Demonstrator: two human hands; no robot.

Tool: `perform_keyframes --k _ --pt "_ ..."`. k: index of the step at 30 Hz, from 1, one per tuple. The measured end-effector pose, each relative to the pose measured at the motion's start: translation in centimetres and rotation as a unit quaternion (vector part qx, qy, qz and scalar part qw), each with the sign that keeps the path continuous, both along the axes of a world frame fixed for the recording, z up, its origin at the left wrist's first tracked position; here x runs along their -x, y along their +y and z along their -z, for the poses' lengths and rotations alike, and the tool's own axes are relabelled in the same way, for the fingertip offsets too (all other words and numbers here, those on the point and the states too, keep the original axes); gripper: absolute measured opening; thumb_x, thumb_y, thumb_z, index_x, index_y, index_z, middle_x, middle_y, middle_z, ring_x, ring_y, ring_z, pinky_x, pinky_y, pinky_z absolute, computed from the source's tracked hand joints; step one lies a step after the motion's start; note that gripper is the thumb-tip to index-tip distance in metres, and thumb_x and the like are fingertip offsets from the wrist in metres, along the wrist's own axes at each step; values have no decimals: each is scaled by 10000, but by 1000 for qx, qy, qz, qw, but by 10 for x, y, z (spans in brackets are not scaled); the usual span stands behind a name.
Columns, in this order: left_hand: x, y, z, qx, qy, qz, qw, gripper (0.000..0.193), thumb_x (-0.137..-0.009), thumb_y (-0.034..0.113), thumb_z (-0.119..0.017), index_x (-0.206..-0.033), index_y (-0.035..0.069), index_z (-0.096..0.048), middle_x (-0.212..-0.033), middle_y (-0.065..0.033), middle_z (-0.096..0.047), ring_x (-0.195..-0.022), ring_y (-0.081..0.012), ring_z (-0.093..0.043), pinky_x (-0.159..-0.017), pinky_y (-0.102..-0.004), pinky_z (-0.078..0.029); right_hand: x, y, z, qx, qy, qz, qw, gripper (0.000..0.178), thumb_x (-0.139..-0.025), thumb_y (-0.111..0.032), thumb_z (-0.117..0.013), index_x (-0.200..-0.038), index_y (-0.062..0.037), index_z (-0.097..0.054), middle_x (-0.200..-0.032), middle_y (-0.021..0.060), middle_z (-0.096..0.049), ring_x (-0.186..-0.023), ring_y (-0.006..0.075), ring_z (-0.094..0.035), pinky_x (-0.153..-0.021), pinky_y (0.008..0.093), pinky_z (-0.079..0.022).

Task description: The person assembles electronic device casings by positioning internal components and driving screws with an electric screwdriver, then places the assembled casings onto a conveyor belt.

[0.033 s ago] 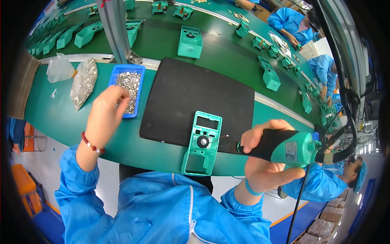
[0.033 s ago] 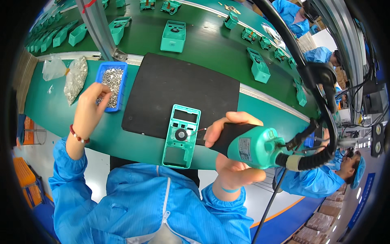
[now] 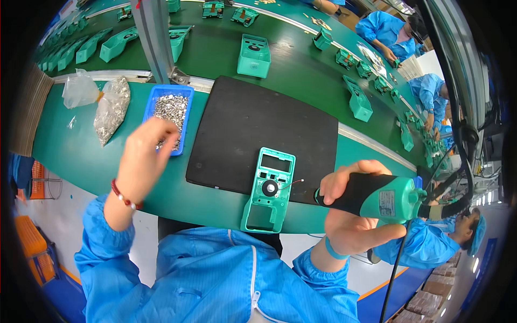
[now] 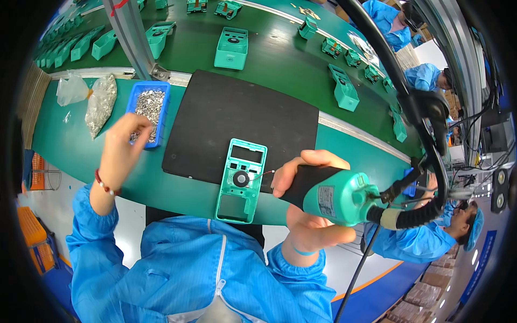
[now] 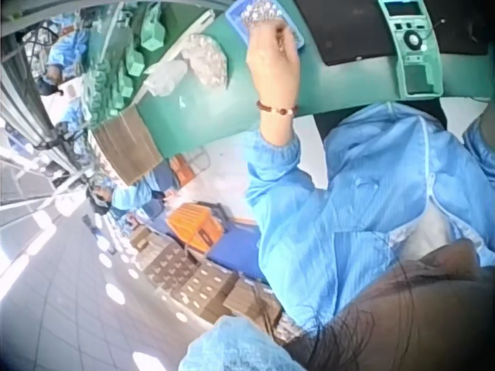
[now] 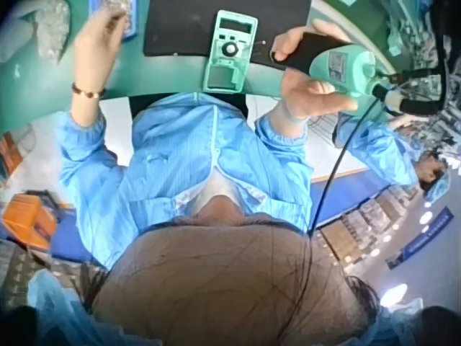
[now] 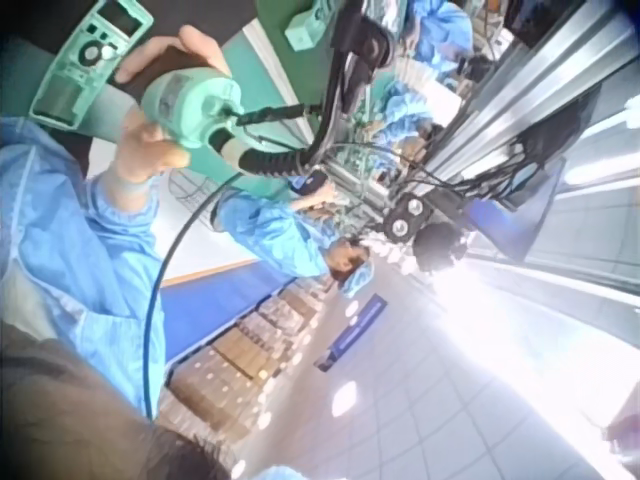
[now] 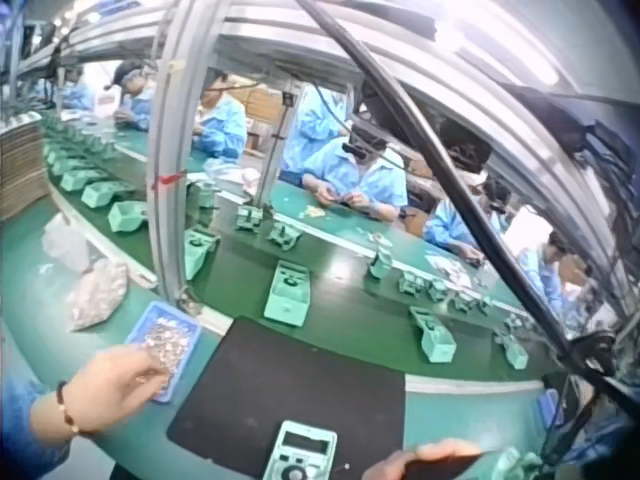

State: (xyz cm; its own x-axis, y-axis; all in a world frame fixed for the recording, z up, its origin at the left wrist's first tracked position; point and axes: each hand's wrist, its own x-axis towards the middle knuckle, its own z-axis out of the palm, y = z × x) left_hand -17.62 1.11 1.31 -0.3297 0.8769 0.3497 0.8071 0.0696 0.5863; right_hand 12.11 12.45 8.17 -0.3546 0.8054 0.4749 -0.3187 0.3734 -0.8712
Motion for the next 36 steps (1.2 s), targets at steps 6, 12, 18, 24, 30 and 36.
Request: perform_keyframes --k 6,12,18,24,30,36 --pt "-87 -11 3 -71 -128 123 982 119 -807 -20 -727 -912 28 -695 -897 -90 -710 -845 -254 -699 -753 -361 -538 8 -2 -1 24 59 -69 996 1113 -771 -960 -284 -1206 41 -502 -706 108 -572 -574 158 -527 -541 305 -449" --pt "-134 -2 24 -62 -217 165 960 197 -812 -1 -718 -1004 41 -720 -901 -74 -681 -855 -267 -655 -797 -385 -495 21 -15 -4 62 40 -115 991 425 -905 -354 -739 -1028 -40 -480 -669 36 -517 -520 118 -458 -482 280 -361" --pt "-138 3 32 -71 -204 189 958 186 -828 -3 -699 -1009 34 -720 -954 -73 -676 -895 -260 -642 -799 -382 -492 25 -21 -3 71 45 -141 986 323 -920 -260 -693 -1002 -38 -474 -639 38 -514 -491 117 -453 -459 286 -360" --pt "-139 4 29 -54 -221 182 956 107 -819 5 -713 -918 43 -706 -961 -64 -686 -901 -255 -651 -784 -361 -487 28 -22 -3 65 43 -154 985 323 -929 -260 -685 -1003 -34 -467 -633 37 -512 -488 113 -451 -457 286 -367" --pt "-143 2 28 -60 -274 161 946 222 -799 -20 -742 -991 39 -646 -960 -85 -710 -913 -279 -695 -815 -379 -526 25 -29 -7 117 54 -134 983 356 -864 -220 -798 -986 -57 -506 -658 37 -547 -550 119 -493 -527 301 -424" --pt "-145 1 30 -88 -308 165 933 298 -809 -43 -750 -1043 41 -585 -986 -99 -712 -933 -273 -723 -793 -356 -571 23 -29 -7 122 55 -145 980 346 -863 -207 -794 -987 -54 -509 -668 43 -554 -556 124 -499 -534 303 -424"
